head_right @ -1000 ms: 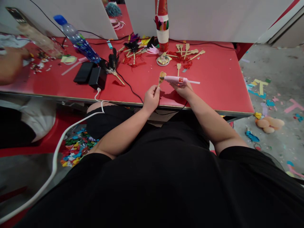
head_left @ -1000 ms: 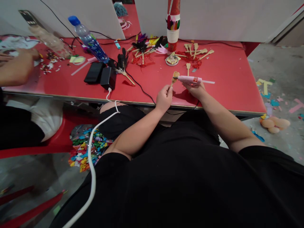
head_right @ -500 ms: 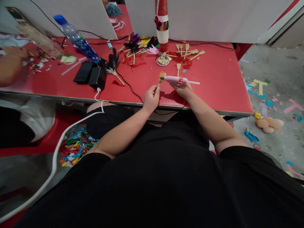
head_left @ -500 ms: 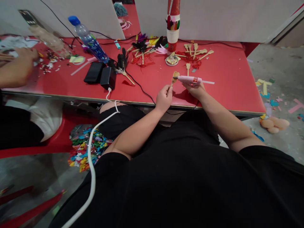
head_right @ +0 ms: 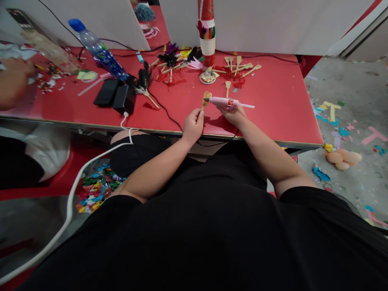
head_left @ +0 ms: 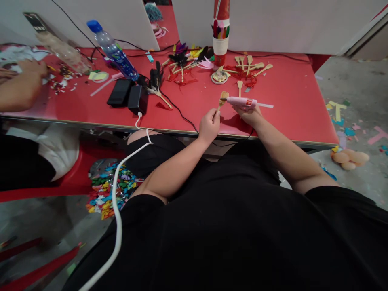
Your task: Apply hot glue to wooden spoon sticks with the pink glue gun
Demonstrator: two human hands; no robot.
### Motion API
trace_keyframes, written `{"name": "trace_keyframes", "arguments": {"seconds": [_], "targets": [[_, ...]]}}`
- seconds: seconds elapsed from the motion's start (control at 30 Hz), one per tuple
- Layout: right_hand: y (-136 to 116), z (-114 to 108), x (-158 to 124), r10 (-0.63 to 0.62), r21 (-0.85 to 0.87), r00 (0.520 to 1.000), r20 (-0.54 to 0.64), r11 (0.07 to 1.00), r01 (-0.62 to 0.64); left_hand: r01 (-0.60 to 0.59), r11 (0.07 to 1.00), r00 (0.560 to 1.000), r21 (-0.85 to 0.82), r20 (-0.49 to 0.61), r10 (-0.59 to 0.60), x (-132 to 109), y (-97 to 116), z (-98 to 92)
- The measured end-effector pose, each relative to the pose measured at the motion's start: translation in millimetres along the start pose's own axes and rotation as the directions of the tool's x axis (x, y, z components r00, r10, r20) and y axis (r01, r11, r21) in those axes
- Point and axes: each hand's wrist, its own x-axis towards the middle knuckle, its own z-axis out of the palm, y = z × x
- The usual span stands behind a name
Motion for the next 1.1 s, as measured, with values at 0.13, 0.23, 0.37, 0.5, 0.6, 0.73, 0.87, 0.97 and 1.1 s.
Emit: {"name": "trace_keyframes", "arguments": {"seconds": [0.13, 0.23, 0.37, 0.5, 0.6, 0.73, 0.87, 0.97, 1.1], "targets": [[-5.9, 1.6, -1.9, 0.076, 0.049, 0.996, -0.040, 0.996, -0.074, 0.003, 1.000, 1.000, 0.000, 0.005, -0.003, 0.4, 0.1, -0.3], [-7.6, 2.6, -2.1, 0.087, 0.066, 0.995, -0.054, 0.994, -0.084, -0.002, 1.000, 1.000, 0.007, 0.000, 0.002, 0.3, 0.9, -0.9], [-10.7, 2.2, -2.4, 0.039, 0.076, 0.998, -0.051, 0.996, -0.035, 0.003, 1.000, 1.000, 0.007, 0.003, -0.003, 0.2, 2.0, -1.4], [-16.5, 0.9, -3.5, 0.064, 0.073, 0.997, -0.034, 0.995, -0.062, 0.006, 1.000, 1.000, 0.003, 0.002, -0.006, 0.4, 3.2, -1.4], [-19.1, 0.3, -4.0, 0.080, 0.064, 0.996, -0.037, 0.995, -0.077, 0.005, 1.000, 1.000, 0.004, 0.005, -0.005, 0.8, 3.3, -1.5], [-19.5, 0.6, -4.4, 0.044, 0.085, 0.999, -0.032, 0.996, -0.041, -0.002, 1.000, 1.000, 0.009, 0.007, 0.002, 1.3, 2.4, -1.9], [-17.8, 1.1, -4.7, 0.051, 0.100, 0.998, -0.043, 0.994, -0.047, -0.003, 1.000, 1.000, 0.010, 0.005, 0.003, 1.6, 1.4, -1.8], [-14.9, 1.0, -4.4, 0.027, 0.112, 0.999, -0.022, 0.993, -0.024, -0.003, 1.000, 1.000, 0.009, 0.007, 0.003, 1.7, 1.1, -1.7], [-12.1, 1.3, -3.9, 0.028, 0.121, 0.999, -0.032, 0.992, -0.023, -0.008, 1.000, 1.000, 0.027, -0.004, 0.009, 1.5, 1.3, -2.1]]}}
